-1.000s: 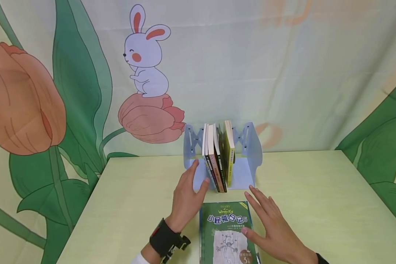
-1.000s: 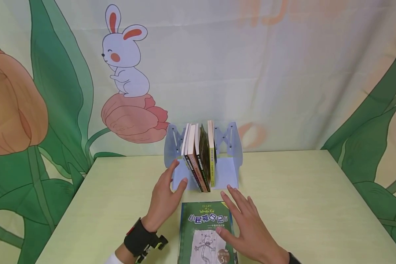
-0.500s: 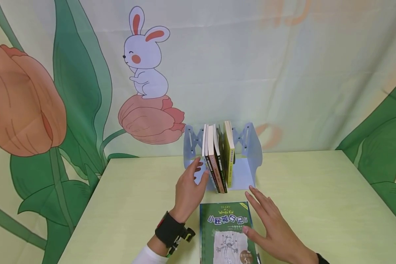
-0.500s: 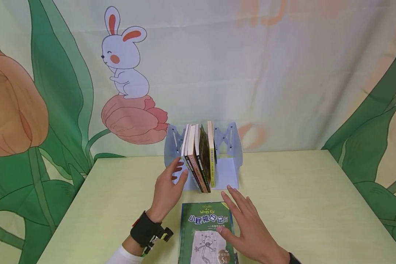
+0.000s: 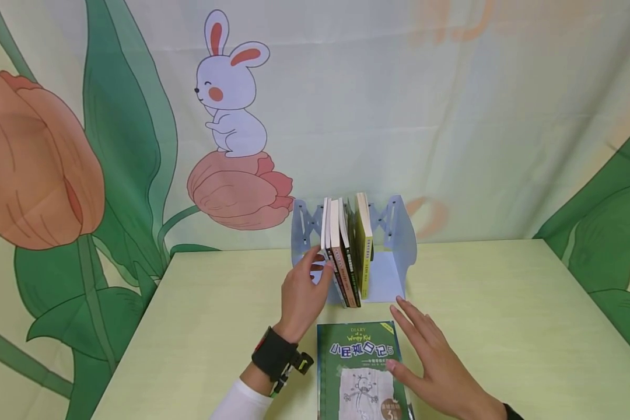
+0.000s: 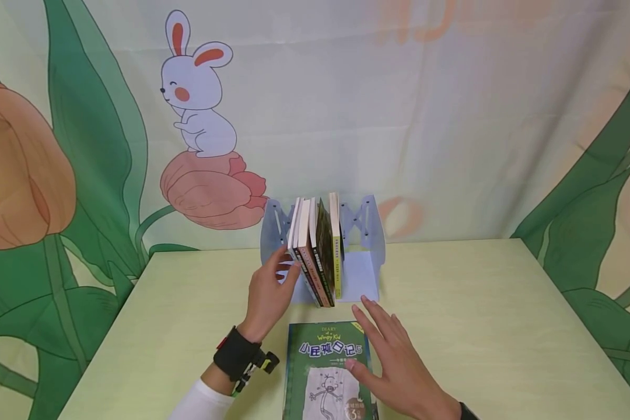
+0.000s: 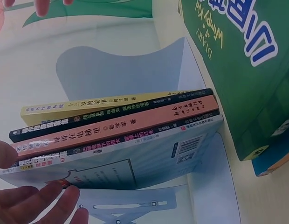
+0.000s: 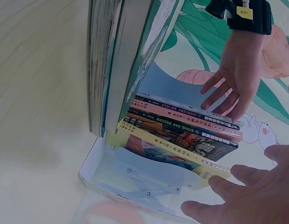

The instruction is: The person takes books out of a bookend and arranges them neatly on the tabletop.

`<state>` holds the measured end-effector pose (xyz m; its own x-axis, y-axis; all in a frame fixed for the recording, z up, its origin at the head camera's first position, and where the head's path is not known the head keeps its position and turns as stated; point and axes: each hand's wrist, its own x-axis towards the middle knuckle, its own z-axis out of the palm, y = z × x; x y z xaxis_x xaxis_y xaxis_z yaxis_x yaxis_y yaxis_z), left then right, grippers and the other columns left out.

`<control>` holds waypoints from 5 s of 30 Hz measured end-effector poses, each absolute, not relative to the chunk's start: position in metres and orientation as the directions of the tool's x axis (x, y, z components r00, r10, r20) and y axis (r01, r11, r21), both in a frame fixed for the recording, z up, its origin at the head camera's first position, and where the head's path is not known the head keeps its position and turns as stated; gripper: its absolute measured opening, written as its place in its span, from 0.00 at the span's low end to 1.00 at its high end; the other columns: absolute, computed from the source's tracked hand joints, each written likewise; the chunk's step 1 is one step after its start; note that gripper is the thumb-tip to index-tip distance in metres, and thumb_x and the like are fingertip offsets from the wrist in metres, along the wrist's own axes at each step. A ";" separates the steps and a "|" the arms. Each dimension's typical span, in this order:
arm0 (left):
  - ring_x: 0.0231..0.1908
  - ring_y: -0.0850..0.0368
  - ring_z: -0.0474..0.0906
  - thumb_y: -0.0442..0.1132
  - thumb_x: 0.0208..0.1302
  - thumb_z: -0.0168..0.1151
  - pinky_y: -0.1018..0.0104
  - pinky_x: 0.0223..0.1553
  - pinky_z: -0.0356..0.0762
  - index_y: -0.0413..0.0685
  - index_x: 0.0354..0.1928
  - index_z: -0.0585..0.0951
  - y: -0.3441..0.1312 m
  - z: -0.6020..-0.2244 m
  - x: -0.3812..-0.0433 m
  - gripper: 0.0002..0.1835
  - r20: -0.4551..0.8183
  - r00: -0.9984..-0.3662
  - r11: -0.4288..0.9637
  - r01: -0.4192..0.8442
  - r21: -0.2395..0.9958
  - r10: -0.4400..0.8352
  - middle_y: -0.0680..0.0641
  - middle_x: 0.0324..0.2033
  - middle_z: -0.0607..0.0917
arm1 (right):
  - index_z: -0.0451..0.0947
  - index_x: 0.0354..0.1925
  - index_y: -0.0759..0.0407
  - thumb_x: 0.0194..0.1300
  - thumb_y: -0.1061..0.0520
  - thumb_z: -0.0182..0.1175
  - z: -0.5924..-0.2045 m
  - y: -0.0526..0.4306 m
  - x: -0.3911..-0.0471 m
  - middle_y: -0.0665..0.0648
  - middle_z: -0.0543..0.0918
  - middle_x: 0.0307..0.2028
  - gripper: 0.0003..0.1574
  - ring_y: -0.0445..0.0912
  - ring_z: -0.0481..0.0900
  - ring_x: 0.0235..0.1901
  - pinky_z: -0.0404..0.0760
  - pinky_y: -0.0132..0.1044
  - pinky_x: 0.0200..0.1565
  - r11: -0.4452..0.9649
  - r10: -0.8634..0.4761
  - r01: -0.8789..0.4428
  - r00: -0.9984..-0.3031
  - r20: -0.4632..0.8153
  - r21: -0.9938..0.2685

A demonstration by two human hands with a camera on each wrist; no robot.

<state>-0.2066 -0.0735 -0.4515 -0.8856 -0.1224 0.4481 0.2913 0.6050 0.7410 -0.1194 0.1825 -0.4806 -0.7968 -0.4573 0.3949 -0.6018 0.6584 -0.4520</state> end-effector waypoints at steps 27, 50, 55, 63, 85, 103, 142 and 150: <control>0.30 0.53 0.86 0.41 0.72 0.52 0.57 0.30 0.81 0.46 0.36 0.79 -0.076 -0.458 -0.221 0.09 0.587 -0.807 0.728 0.362 0.582 -0.069 0.46 0.30 0.88 | 0.45 0.78 0.39 0.65 0.46 0.62 -0.481 0.180 -0.121 0.48 0.49 0.78 0.52 0.58 0.58 0.72 0.68 0.70 0.58 0.630 -0.438 -0.570 -0.822 0.365 -0.528; 0.12 0.62 0.68 0.45 0.70 0.53 0.70 0.14 0.59 0.44 0.38 0.76 -0.072 -0.464 -0.230 0.10 0.567 -0.823 0.839 0.288 0.463 -0.031 0.51 0.15 0.78 | 0.47 0.78 0.44 0.65 0.46 0.62 -0.482 0.183 -0.123 0.51 0.51 0.78 0.52 0.52 0.56 0.73 0.68 0.66 0.60 0.620 -0.473 -0.614 -0.789 0.392 -0.488; 0.09 0.63 0.59 0.43 0.74 0.49 0.70 0.14 0.52 0.46 0.32 0.72 -0.069 -0.467 -0.230 0.12 0.582 -0.813 0.859 0.293 0.420 -0.007 0.54 0.11 0.67 | 0.46 0.78 0.44 0.65 0.46 0.62 -0.481 0.183 -0.124 0.52 0.51 0.78 0.52 0.51 0.56 0.73 0.70 0.65 0.60 0.622 -0.474 -0.612 -0.791 0.387 -0.488; 0.09 0.63 0.56 0.41 0.74 0.49 0.71 0.15 0.49 0.45 0.30 0.71 -0.069 -0.468 -0.233 0.12 0.625 -0.780 0.877 0.293 0.380 -0.010 0.55 0.11 0.63 | 0.46 0.78 0.45 0.65 0.47 0.63 -0.479 0.183 -0.127 0.52 0.51 0.77 0.53 0.51 0.55 0.74 0.69 0.64 0.60 0.615 -0.475 -0.626 -0.779 0.408 -0.479; 0.11 0.62 0.61 0.42 0.74 0.51 0.70 0.15 0.53 0.44 0.30 0.72 -0.072 -0.449 -0.232 0.13 0.676 -0.736 0.859 0.325 0.396 -0.033 0.53 0.12 0.68 | 0.47 0.78 0.45 0.64 0.49 0.63 -0.477 0.181 -0.131 0.51 0.50 0.78 0.53 0.52 0.54 0.75 0.67 0.64 0.62 0.602 -0.476 -0.648 -0.760 0.442 -0.466; 0.11 0.62 0.59 0.42 0.73 0.51 0.71 0.16 0.50 0.45 0.30 0.72 -0.076 -0.431 -0.229 0.12 0.754 -0.656 0.845 0.387 0.369 -0.029 0.52 0.12 0.66 | 0.47 0.78 0.44 0.64 0.49 0.64 -0.474 0.179 -0.134 0.52 0.50 0.78 0.53 0.53 0.54 0.75 0.66 0.66 0.62 0.599 -0.481 -0.653 -0.756 0.443 -0.464; 0.12 0.61 0.60 0.43 0.74 0.51 0.70 0.17 0.50 0.39 0.36 0.76 -0.076 -0.394 -0.231 0.14 0.785 -0.614 0.828 0.394 0.399 -0.087 0.49 0.12 0.71 | 0.46 0.78 0.43 0.65 0.48 0.63 -0.466 0.178 -0.132 0.53 0.50 0.78 0.52 0.56 0.54 0.75 0.65 0.67 0.62 0.596 -0.480 -0.641 -0.767 0.426 -0.484; 0.12 0.60 0.61 0.42 0.74 0.51 0.70 0.17 0.51 0.38 0.37 0.77 -0.075 -0.389 -0.233 0.13 0.793 -0.602 0.820 0.405 0.404 -0.093 0.48 0.13 0.73 | 0.47 0.78 0.44 0.64 0.48 0.63 -0.466 0.179 -0.132 0.55 0.51 0.77 0.52 0.56 0.54 0.75 0.66 0.67 0.61 0.596 -0.479 -0.648 -0.761 0.437 -0.475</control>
